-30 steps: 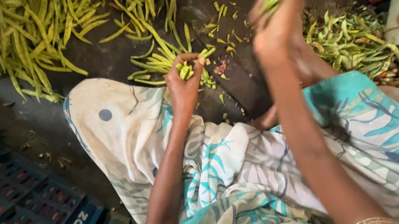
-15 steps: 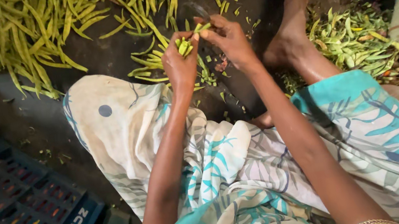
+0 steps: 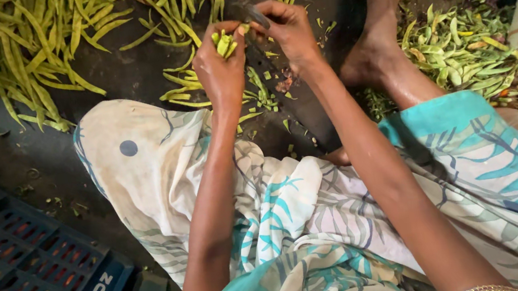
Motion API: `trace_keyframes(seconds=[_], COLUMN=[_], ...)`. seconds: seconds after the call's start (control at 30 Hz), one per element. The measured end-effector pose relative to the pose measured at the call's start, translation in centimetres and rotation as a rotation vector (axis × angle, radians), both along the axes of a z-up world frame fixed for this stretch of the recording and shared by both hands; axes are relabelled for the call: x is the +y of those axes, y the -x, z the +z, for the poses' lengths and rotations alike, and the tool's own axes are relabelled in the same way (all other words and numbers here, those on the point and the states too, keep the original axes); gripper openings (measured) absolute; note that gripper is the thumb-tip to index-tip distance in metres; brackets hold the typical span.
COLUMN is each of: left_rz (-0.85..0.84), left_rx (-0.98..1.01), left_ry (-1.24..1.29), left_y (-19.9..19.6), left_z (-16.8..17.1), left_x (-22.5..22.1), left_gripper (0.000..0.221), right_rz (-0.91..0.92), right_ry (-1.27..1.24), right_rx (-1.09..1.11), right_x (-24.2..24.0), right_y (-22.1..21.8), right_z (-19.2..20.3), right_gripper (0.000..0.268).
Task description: The person sits on the floor and uses a knife to trim the ends of green beans, placing the trimmed pieces into a metal bowl. The person handles the beans one at a time, cutting off the tips and discarding the waste onto the floor.
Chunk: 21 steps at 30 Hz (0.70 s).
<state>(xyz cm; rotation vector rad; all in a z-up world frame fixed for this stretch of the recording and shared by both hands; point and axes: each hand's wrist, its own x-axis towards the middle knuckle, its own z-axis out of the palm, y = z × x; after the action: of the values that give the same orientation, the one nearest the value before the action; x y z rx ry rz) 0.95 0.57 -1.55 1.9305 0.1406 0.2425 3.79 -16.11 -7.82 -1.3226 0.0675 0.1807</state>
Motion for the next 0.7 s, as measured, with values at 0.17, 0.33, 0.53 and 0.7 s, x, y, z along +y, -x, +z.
trace_keyframes(seconds=[0.17,0.33,0.53,0.7], left_rz=[0.054,-0.012,-0.034,0.023], left_rx=[0.205,0.300,0.240,0.284], left_ry=[-0.196,-0.285,0.046,-0.062], left_y=[-0.4,0.1,3.0,2.0], left_z=[-5.2,-7.9,-6.2,-4.3], left_x=[-0.9,-1.0,-0.5,-2.1], left_gripper=[0.019,0.033,0.025,0.022], right_rz=[-0.069,-0.117,-0.142,-0.165], right_ry=[0.202,0.319,0.145,0.102], right_rx=[-0.047,0.034,0.212,0.137], right_x=[0.2,-0.4,-0.8,0.1], right_y=[0.2,0.7,2.9,3.3], right_z=[-3.8,-6.0,-5.8,-3.9], right_gripper=[0.010,0.017,0.023,0.021])
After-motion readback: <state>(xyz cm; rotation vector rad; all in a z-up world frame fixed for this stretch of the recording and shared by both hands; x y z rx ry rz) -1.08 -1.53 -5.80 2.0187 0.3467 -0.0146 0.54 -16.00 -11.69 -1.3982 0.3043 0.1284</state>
